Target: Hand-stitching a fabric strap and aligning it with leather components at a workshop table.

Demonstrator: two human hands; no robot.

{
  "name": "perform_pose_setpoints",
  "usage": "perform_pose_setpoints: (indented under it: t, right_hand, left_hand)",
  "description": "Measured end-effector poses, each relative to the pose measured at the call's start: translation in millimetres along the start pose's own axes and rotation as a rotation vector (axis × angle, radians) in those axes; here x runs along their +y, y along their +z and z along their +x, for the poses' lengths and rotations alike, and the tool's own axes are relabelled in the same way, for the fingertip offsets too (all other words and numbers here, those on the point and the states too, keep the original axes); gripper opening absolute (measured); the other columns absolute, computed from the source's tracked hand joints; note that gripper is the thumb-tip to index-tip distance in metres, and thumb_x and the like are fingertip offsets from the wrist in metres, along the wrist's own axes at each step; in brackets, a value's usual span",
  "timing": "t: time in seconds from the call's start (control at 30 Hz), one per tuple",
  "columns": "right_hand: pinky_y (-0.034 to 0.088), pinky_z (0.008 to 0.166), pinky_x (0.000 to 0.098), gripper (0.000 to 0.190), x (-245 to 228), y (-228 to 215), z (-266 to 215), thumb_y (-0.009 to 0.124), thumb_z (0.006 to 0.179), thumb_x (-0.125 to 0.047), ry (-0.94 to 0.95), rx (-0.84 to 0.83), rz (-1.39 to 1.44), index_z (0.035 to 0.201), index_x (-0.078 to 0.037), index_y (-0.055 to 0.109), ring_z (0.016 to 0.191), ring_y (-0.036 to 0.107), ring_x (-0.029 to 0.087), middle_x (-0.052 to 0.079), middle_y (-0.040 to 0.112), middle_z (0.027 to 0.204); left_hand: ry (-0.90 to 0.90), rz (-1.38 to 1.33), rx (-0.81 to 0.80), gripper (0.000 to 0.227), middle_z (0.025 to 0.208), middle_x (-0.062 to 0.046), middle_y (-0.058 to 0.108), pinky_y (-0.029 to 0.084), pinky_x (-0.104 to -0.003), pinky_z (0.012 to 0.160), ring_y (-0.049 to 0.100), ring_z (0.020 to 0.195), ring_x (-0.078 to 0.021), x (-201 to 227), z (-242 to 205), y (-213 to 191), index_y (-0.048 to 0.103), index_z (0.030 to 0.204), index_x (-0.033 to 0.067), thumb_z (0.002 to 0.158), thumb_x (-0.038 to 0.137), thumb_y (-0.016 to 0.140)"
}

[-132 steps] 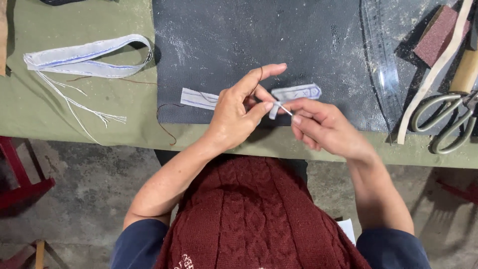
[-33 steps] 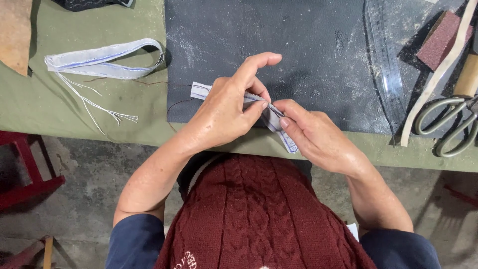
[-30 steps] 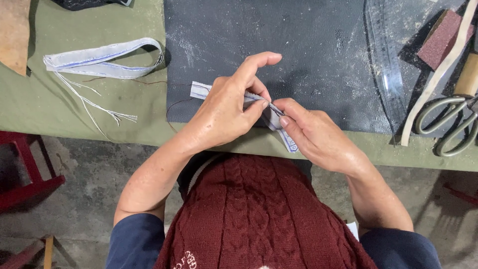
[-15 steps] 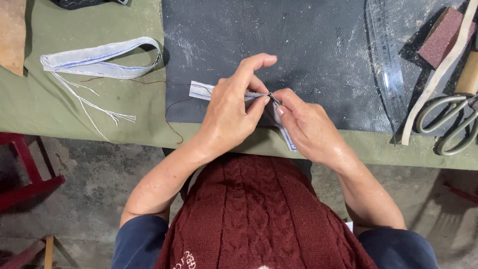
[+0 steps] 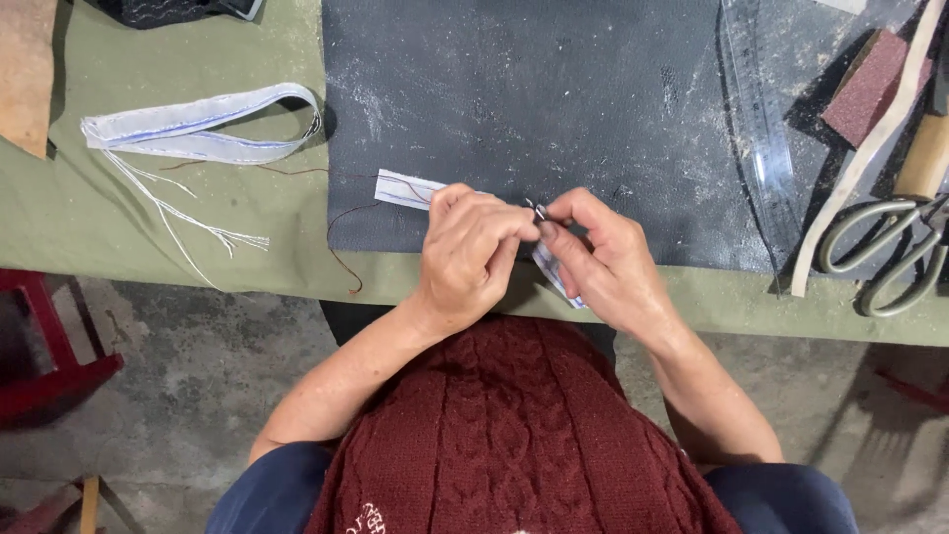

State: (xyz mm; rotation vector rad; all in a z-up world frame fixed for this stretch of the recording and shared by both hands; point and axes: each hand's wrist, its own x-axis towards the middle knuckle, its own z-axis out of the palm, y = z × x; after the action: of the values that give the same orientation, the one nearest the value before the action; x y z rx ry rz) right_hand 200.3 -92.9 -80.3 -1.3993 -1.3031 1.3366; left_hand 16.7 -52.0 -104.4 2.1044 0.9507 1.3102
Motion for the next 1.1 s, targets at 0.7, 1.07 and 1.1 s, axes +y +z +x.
perform_pose_setpoints:
  t: [0.7,1.07,1.1]
  right_hand:
    - [0.055,0.067,0.0331,0.013,-18,-4,-21,0.062,0.107,-0.007,-0.435,0.244,-0.677,0.109,-0.001,0.073,0.082,0.065,0.024,0.007,0.061,0.094]
    - [0.059,0.058,0.0355,0.016,25,-21,-34,0.073,0.101,-0.011,-0.744,0.453,-0.787,0.110,0.002,0.073,0.079,0.068,0.027,0.012,0.061,0.097]
    - [0.059,0.058,0.0330,0.019,28,-22,-35,0.073,0.101,-0.012,-0.768,0.470,-0.780,0.110,0.003,0.069,0.080,0.069,0.027,0.013,0.061,0.098]
  left_hand:
    - [-0.595,-0.517,-0.739,0.050,0.098,-0.018,0.075,0.054,-0.036,0.062,0.067,0.066,-0.0235,-2,39,-29,0.055,0.142,0.0052,0.096,0.022,0.067]
    - [-0.370,-0.432,-0.402,0.012,0.114,-0.004,0.060,0.056,-0.031,0.060,0.066,0.065,-0.0173,-3,27,-12,0.071,0.102,0.0128,0.095,0.021,0.075]
    - [-0.348,-0.419,-0.372,0.008,0.115,-0.005,0.059,0.057,-0.031,0.061,0.068,0.066,-0.0176,0,27,-14,0.072,0.101,0.0125,0.096,0.018,0.074]
